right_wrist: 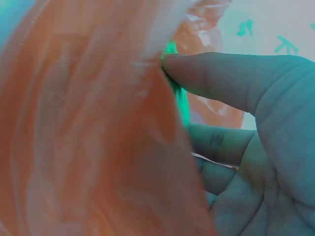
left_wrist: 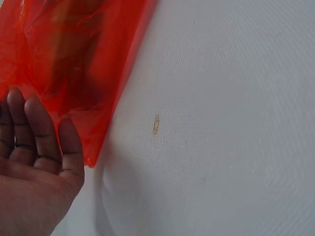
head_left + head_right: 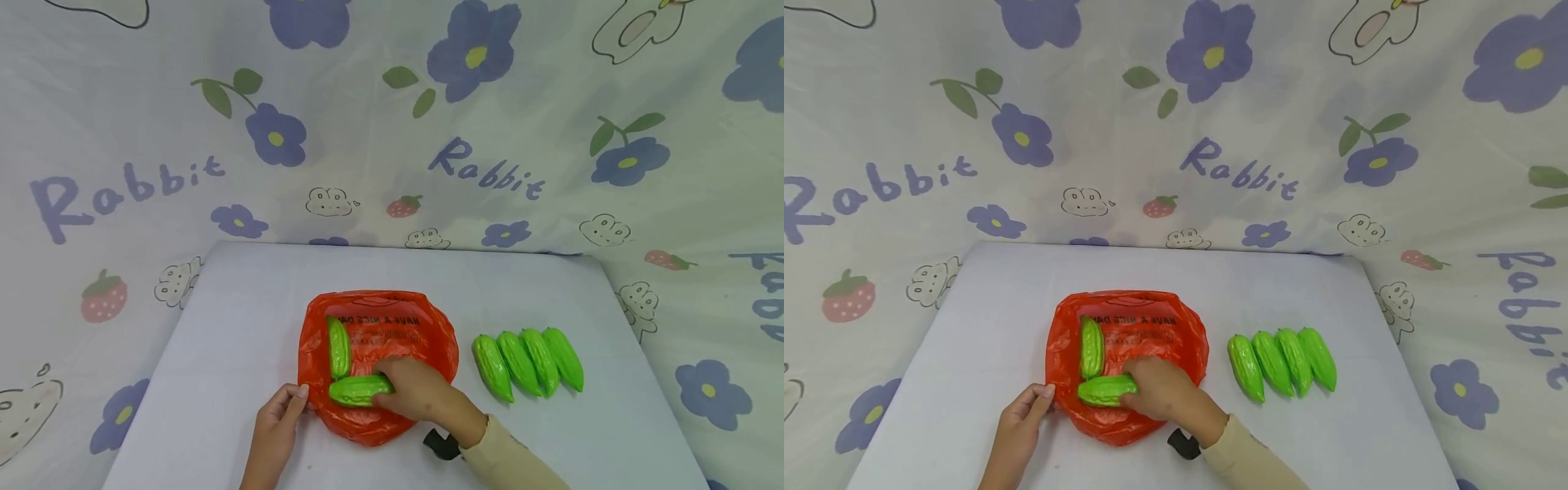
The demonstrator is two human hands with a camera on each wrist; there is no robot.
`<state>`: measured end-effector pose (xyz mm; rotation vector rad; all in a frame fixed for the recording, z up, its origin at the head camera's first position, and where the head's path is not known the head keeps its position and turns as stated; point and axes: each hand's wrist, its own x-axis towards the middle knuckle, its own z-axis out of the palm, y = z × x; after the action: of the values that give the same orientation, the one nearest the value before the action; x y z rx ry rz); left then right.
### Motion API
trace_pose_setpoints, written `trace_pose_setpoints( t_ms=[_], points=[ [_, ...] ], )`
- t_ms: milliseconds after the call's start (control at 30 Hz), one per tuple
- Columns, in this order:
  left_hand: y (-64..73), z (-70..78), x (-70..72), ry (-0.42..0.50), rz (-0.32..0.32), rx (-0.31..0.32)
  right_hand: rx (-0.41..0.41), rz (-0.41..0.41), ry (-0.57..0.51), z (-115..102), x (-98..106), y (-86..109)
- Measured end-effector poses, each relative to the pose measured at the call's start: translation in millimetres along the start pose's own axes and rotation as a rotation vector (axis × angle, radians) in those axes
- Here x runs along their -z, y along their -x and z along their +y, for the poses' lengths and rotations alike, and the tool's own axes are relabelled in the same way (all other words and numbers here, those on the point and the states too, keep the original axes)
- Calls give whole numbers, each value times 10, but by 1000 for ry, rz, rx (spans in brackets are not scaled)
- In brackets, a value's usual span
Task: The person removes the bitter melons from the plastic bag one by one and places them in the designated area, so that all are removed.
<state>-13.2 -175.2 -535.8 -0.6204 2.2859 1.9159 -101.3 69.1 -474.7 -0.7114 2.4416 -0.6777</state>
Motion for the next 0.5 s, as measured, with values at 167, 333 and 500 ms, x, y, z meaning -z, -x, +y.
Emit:
trace_pose_setpoints(
  t_ms=[167,333,500],
  points=[
    [2,12,-8,2,-1,4,10,22,-12,15,64,48],
    [4,16,-8,-4,-2,0,21,32,-1,46,95,82],
    [4,13,9,-3,-5,1,21,41,11,58,118,134]
  ],
)
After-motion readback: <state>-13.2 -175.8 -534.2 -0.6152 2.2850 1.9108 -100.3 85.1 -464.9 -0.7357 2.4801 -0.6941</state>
